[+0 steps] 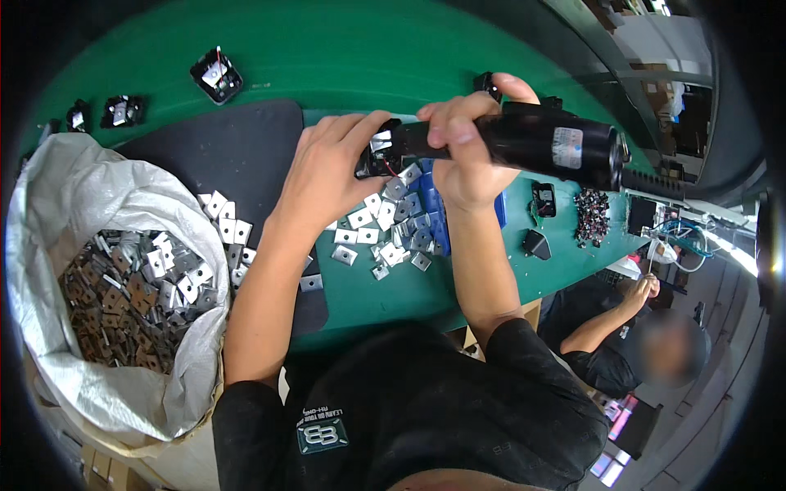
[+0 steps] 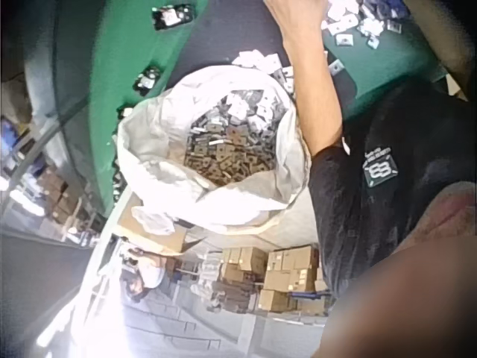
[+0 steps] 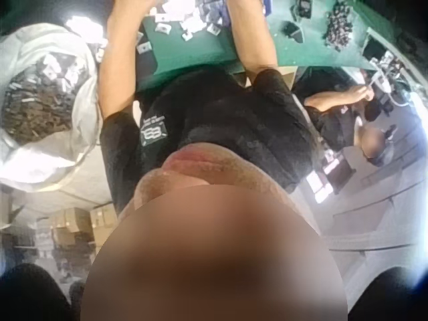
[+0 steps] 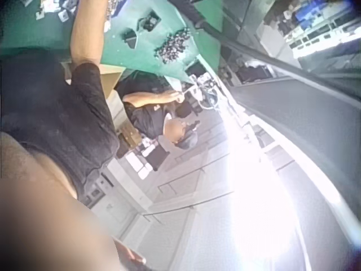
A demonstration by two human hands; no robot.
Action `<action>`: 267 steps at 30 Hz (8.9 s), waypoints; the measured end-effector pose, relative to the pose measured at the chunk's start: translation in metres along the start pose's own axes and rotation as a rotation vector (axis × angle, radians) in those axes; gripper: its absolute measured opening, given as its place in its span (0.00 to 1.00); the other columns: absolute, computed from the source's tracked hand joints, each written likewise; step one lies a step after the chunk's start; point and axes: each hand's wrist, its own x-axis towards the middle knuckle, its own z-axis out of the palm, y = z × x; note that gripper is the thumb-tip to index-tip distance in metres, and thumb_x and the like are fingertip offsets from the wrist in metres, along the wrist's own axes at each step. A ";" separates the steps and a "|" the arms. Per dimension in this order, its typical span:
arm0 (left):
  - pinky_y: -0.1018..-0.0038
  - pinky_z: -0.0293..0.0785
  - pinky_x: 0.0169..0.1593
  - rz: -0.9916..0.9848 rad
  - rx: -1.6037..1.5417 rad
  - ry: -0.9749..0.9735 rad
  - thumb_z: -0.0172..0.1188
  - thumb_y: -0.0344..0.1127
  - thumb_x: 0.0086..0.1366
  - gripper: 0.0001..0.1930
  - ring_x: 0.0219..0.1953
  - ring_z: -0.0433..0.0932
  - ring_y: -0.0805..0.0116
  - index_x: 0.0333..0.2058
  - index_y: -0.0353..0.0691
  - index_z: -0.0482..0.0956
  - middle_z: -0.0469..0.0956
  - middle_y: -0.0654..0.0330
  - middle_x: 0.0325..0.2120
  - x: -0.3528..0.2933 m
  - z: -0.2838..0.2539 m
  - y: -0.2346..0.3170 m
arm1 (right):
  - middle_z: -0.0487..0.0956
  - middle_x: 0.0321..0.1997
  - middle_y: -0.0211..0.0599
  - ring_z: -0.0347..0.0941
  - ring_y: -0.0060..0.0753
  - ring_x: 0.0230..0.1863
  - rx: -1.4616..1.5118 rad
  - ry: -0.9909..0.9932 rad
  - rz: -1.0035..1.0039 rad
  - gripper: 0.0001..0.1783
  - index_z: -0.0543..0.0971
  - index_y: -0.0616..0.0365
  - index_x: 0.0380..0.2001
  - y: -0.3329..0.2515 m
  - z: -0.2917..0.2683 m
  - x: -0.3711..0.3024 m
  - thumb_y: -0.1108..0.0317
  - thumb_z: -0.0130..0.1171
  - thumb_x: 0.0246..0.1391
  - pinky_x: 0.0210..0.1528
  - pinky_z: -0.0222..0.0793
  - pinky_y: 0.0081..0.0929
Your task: Manually assemble electronic components using an electric screwdriver.
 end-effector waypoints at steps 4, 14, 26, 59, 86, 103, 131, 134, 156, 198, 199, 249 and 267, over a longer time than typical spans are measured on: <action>0.62 0.65 0.52 -0.013 0.011 0.006 0.70 0.32 0.41 0.36 0.48 0.71 0.51 0.52 0.41 0.69 0.74 0.52 0.45 0.002 0.001 -0.004 | 0.63 0.20 0.27 0.61 0.22 0.20 0.011 0.164 -0.089 0.31 0.58 0.54 0.58 -0.056 -0.003 0.007 0.69 0.52 0.49 0.37 0.68 0.35; 0.64 0.69 0.52 -0.148 0.210 -0.082 0.65 0.31 0.47 0.35 0.50 0.73 0.48 0.56 0.39 0.65 0.73 0.44 0.47 0.071 -0.016 -0.027 | 0.75 0.21 0.33 0.73 0.24 0.21 -0.043 0.256 0.339 0.36 0.62 0.64 0.56 -0.142 -0.033 -0.042 0.77 0.61 0.40 0.29 0.72 0.23; 0.67 0.64 0.54 -0.077 -0.440 -0.308 0.56 0.50 0.60 0.32 0.51 0.67 0.64 0.53 0.29 0.64 0.66 0.51 0.53 -0.067 0.026 0.092 | 0.76 0.34 0.39 0.74 0.36 0.38 -0.052 0.196 0.118 0.36 0.68 0.60 0.46 -0.165 -0.050 -0.109 0.54 0.72 0.36 0.40 0.68 0.30; 0.69 0.64 0.37 -0.136 -1.050 -0.650 0.56 0.39 0.55 0.13 0.29 0.66 0.66 0.34 0.40 0.65 0.63 0.63 0.21 -0.143 0.139 0.124 | 0.81 0.35 0.48 0.76 0.41 0.35 -0.972 -0.217 1.245 0.21 0.81 0.62 0.32 -0.160 -0.362 -0.531 0.55 0.52 0.47 0.38 0.70 0.38; 0.69 0.63 0.43 -0.133 -0.963 -0.640 0.56 0.41 0.55 0.17 0.32 0.66 0.65 0.37 0.37 0.65 0.62 0.62 0.23 -0.148 0.141 0.125 | 0.65 0.62 0.40 0.50 0.48 0.66 -1.379 -0.735 1.605 0.31 0.74 0.50 0.52 -0.112 -0.301 -0.636 0.47 0.56 0.46 0.53 0.57 0.65; 0.70 0.66 0.42 -0.145 -0.959 -0.631 0.55 0.40 0.55 0.16 0.32 0.70 0.65 0.37 0.35 0.66 0.64 0.62 0.21 -0.147 0.144 0.132 | 0.77 0.49 0.42 0.68 0.45 0.54 -1.594 -0.912 0.791 0.19 0.80 0.53 0.41 -0.047 -0.342 -0.630 0.59 0.56 0.45 0.56 0.58 0.50; 0.70 0.67 0.40 -0.136 -1.047 -0.598 0.55 0.39 0.55 0.16 0.30 0.70 0.66 0.37 0.34 0.65 0.65 0.60 0.21 -0.150 0.143 0.131 | 0.77 0.46 0.46 0.72 0.48 0.48 -1.459 -0.572 1.045 0.17 0.80 0.55 0.39 -0.113 -0.293 -0.661 0.62 0.54 0.46 0.49 0.65 0.44; 0.70 0.67 0.39 -0.188 -1.081 -0.563 0.57 0.39 0.54 0.17 0.29 0.69 0.66 0.36 0.34 0.65 0.64 0.60 0.20 -0.151 0.141 0.136 | 0.77 0.45 0.46 0.72 0.49 0.47 -1.478 -0.452 1.102 0.16 0.80 0.55 0.38 -0.125 -0.282 -0.655 0.62 0.53 0.46 0.48 0.66 0.43; 0.68 0.71 0.41 -0.318 -1.278 -0.619 0.55 0.27 0.55 0.10 0.30 0.73 0.66 0.36 0.36 0.65 0.68 0.60 0.22 -0.142 0.139 0.134 | 0.78 0.43 0.50 0.74 0.51 0.42 -1.441 -0.126 1.203 0.15 0.80 0.57 0.37 -0.142 -0.304 -0.607 0.64 0.51 0.47 0.43 0.71 0.39; 0.66 0.69 0.44 -0.375 -1.312 -0.598 0.52 0.28 0.59 0.09 0.32 0.70 0.66 0.38 0.35 0.66 0.67 0.59 0.23 -0.143 0.140 0.125 | 0.74 0.39 0.38 0.70 0.41 0.47 -1.830 -0.062 1.357 0.12 0.78 0.57 0.34 -0.375 -0.198 -0.546 0.78 0.51 0.43 0.50 0.68 0.33; 0.66 0.69 0.44 -0.372 -1.311 -0.595 0.52 0.27 0.59 0.08 0.31 0.70 0.66 0.38 0.35 0.66 0.67 0.59 0.23 -0.143 0.140 0.125 | 0.74 0.39 0.38 0.70 0.41 0.47 -1.834 -0.053 1.357 0.12 0.78 0.57 0.34 -0.381 -0.197 -0.547 0.78 0.51 0.43 0.50 0.68 0.33; 0.66 0.65 0.50 -0.373 -1.342 -0.688 0.51 0.37 0.64 0.09 0.37 0.67 0.66 0.37 0.39 0.69 0.65 0.64 0.26 -0.128 0.141 0.104 | 0.73 0.42 0.53 0.76 0.45 0.35 -0.630 3.117 -0.865 0.14 0.71 0.78 0.38 -0.459 0.006 -0.833 0.79 0.53 0.49 0.33 0.79 0.33; 0.66 0.65 0.49 -0.400 -1.411 -0.721 0.52 0.37 0.63 0.10 0.37 0.67 0.65 0.39 0.39 0.70 0.66 0.62 0.26 -0.123 0.140 0.099 | 0.62 0.62 0.54 0.55 0.56 0.65 -1.494 1.459 1.658 0.49 0.65 0.54 0.60 -0.383 -0.151 -0.705 0.32 0.56 0.39 0.62 0.55 0.46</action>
